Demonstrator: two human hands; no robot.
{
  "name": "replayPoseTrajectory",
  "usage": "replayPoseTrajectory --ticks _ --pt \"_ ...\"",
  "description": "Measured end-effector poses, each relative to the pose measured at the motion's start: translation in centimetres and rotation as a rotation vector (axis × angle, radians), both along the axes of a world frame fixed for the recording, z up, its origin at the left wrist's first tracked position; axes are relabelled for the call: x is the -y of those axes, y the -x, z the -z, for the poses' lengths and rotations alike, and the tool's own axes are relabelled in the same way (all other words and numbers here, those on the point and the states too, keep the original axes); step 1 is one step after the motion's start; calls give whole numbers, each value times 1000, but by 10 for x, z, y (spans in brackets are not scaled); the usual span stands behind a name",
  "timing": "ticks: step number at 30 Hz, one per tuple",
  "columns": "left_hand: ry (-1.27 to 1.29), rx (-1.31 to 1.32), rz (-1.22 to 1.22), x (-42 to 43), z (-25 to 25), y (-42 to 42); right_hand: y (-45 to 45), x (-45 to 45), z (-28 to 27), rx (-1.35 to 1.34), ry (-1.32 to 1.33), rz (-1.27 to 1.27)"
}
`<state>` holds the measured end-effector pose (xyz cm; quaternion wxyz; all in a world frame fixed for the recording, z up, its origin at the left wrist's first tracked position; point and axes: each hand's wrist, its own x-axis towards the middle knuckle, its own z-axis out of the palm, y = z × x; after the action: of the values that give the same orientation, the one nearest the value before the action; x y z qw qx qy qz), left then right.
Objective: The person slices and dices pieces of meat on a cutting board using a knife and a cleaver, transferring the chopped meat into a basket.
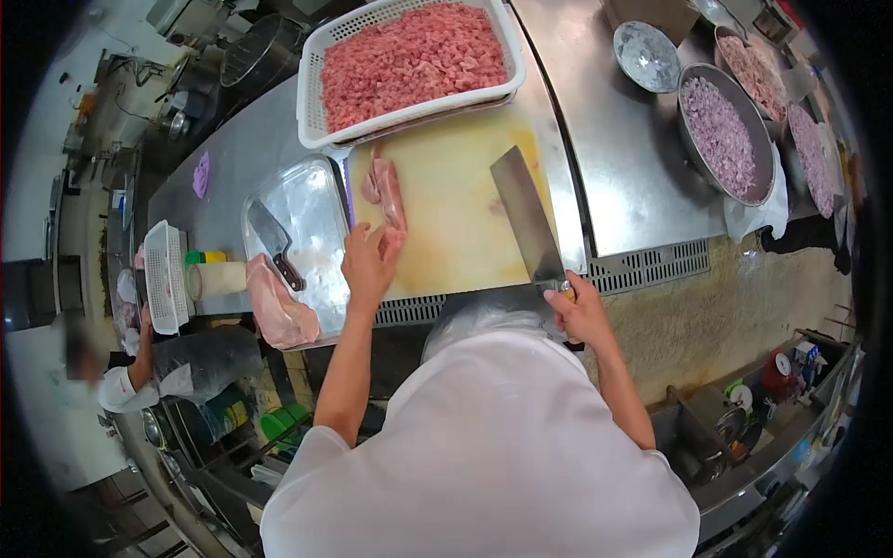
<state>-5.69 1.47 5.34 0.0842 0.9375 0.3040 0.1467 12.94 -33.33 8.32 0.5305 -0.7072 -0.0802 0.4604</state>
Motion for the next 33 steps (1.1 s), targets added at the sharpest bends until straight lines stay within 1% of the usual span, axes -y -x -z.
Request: replayPoseTrajectory --ticks 2,3,5,6,9,12,13,16,19,22,23,25,27,30,33 --pt "43 -15 -45 20 5 4 -3 -1 -1 1 5 -11" --pt "27 -64 -55 24 7 3 -6 -3 -3 10 21 -23" --pt "-3 -52 -47 15 22 6 -10 -12 -7 29 54 -50" --pt "-22 -42 -42 10 20 2 -12 -15 -6 26 41 -46" --pt "144 -99 -112 -2 4 0 -15 -22 -7 25 18 -54" --pt "489 160 -252 -5 -2 -6 -16 -24 -16 40 34 -63" --pt "588 282 -271 10 -22 -22 -15 -24 -16 42 38 -66" --pt "1113 714 -201 21 1 -62 -14 -23 -13 69 20 -75" --pt "541 310 -9 35 14 -101 -5 -16 -1 152 -18 -30" --pt "-81 363 145 42 9 -124 -1 -6 2 194 -25 71" --pt "5 349 221 48 10 -133 4 0 1 182 -8 114" --pt "176 326 360 57 13 -164 9 7 0 158 -59 201" --pt "391 272 414 71 22 -202 8 8 -4 132 -107 272" --pt "328 326 422 85 44 -241 9 12 -6 119 -75 352" --pt "279 343 465 84 57 -253 9 22 -2 142 -57 331"
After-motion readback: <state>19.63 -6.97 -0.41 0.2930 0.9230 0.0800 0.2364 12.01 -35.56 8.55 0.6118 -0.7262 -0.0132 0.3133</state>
